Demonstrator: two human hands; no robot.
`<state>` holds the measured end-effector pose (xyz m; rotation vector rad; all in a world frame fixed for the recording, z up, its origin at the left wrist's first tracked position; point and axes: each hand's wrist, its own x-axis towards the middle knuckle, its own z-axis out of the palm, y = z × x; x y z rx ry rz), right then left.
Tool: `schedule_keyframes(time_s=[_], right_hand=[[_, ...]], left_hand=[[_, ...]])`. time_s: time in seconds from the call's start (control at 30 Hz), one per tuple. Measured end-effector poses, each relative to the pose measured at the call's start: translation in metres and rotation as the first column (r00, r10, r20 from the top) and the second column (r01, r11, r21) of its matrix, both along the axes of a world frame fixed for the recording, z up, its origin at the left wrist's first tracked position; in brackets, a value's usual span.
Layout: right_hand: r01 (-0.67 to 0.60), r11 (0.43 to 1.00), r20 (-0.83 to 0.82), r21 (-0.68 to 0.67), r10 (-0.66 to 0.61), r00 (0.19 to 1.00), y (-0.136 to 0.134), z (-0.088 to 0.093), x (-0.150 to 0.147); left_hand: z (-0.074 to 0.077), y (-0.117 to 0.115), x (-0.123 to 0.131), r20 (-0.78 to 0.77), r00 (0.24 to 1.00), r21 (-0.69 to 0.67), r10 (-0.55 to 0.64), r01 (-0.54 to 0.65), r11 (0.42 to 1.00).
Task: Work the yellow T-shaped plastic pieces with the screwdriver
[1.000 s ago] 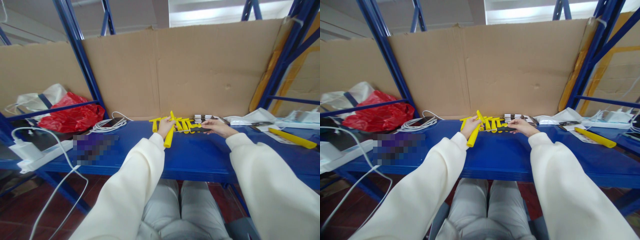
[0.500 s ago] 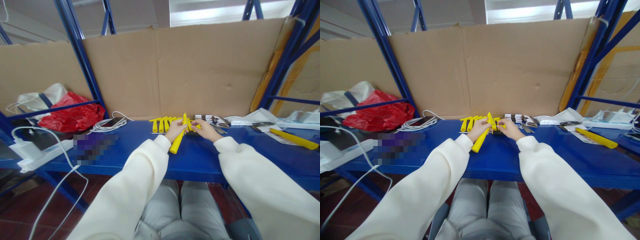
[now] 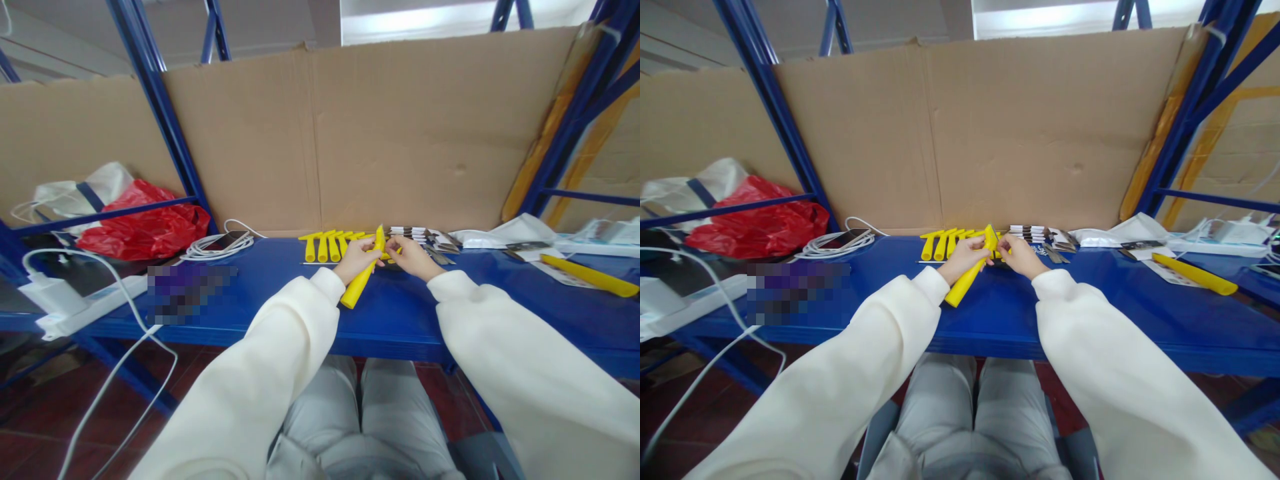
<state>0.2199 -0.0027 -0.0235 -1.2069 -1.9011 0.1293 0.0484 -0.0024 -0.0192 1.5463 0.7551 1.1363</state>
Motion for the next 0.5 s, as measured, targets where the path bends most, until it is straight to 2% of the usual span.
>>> schedule_keyframes(time_s=[0.2,0.5], right_hand=[[0.025,0.999,0.007,-0.034,-0.025,1.000,0.0005,-0.0001,-0.0015],[0.007,1.000,-0.004,-0.008,-0.007,1.000,0.0034,-0.0019,0.0058]], left_hand=[[0.0007,-0.0012,0.0007,-0.012,1.000,0.001,-0.003,0.003,1.000],[0.0000,0.0030,-0.0051,0.004,0.997,0.014,0.076,-0.076,0.997]])
